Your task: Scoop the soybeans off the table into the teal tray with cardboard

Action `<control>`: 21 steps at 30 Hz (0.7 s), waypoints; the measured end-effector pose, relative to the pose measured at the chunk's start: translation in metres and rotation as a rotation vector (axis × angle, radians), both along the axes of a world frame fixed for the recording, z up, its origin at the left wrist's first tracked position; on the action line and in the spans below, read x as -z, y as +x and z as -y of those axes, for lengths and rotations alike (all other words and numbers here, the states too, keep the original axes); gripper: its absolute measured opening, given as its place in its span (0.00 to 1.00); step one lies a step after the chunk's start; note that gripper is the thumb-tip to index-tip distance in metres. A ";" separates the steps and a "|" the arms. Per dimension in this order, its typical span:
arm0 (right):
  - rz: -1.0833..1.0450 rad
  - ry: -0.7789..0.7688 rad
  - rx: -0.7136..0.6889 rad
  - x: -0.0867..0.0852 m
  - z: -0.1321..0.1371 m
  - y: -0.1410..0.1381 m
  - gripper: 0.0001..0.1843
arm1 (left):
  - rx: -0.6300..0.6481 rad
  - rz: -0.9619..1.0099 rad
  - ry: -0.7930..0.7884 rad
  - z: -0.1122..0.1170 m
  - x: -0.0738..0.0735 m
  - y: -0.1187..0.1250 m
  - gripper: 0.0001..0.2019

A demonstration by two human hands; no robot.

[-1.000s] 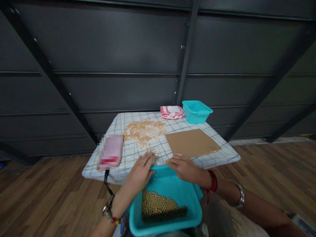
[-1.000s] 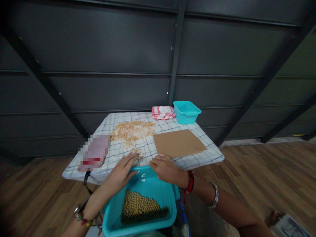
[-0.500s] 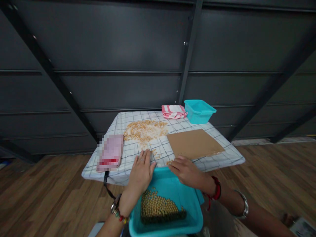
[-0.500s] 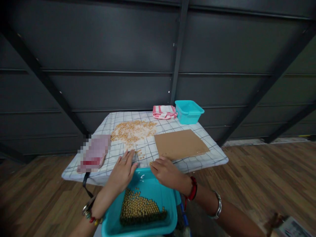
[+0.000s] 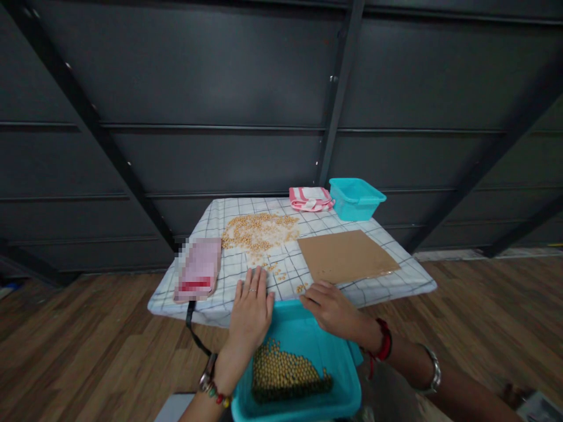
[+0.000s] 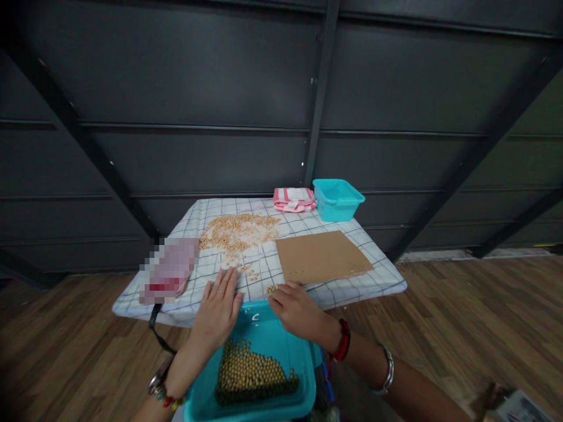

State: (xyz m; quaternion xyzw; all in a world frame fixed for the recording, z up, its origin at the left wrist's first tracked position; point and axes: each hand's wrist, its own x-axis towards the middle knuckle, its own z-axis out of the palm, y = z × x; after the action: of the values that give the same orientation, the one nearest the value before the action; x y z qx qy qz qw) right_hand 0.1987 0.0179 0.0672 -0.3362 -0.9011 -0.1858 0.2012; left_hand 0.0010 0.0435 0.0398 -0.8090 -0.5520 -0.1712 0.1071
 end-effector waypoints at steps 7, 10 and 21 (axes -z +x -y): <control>-0.036 -0.004 0.027 0.005 0.005 -0.001 0.07 | -0.001 -0.013 0.054 0.005 0.004 -0.002 0.25; -0.039 -0.079 0.048 0.000 0.006 0.000 0.05 | -0.003 -0.018 0.061 0.006 0.005 -0.002 0.24; -0.322 -0.065 0.377 -0.033 -0.043 0.084 0.15 | 0.074 0.017 -0.026 0.005 0.005 -0.011 0.24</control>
State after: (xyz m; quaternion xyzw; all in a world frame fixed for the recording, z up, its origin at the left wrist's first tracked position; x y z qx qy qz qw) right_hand 0.2823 0.0612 0.1001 -0.5298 -0.7844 -0.1352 0.2928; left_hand -0.0098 0.0385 0.0347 -0.8289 -0.5246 -0.1745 0.0854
